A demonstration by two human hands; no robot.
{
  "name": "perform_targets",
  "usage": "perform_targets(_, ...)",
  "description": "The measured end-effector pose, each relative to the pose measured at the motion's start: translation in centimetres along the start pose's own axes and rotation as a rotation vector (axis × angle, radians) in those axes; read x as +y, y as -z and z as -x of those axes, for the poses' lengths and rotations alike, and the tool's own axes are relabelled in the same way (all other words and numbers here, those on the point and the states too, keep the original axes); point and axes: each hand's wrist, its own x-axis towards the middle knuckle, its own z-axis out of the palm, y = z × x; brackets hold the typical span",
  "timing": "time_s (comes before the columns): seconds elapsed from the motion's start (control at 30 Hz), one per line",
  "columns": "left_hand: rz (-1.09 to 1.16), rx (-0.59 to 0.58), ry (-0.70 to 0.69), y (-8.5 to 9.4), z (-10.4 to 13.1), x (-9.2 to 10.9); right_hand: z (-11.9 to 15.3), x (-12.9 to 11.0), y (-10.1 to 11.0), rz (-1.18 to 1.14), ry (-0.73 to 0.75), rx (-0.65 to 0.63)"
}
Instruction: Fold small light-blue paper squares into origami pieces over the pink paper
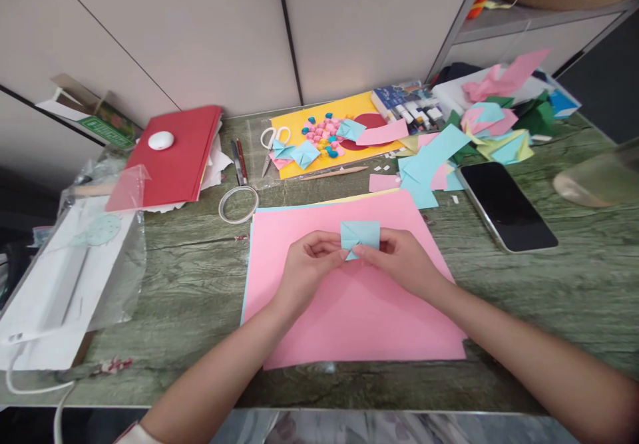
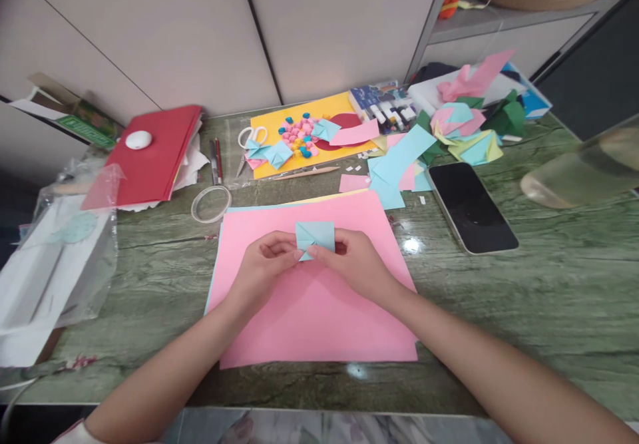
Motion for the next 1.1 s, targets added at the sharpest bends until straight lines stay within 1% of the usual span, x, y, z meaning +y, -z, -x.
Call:
perform_targets(0.13, 0.056, -0.043, 0.062, 0.11, -0.13, 0.08, -0.07, 0.23, 0.07, 0.005, -0.002, -0.038)
perform_targets(0.33, -0.066, 0.025, 0.068, 0.31, -0.50, -0.24, -0.08, 0.20, 0.17, -0.001, -0.023, -0.062)
perform_targets(0.53, -0.136, 0.052, 0.057, 0.25, -0.63, -0.31, -0.16, 0.29, 0.38, 0.006, -0.055, -0.078)
perform_targets(0.8, -0.168, 0.050, 0.060, 0.03, -0.51, -0.05, -0.18, -0.10, 0.45, 0.051, -0.085, -0.064)
perform_targets(1.1, -0.195, 0.045, 0.077, -0.04, -0.48, -0.16, -0.32, 0.03, 0.68, 0.034, -0.113, -0.116)
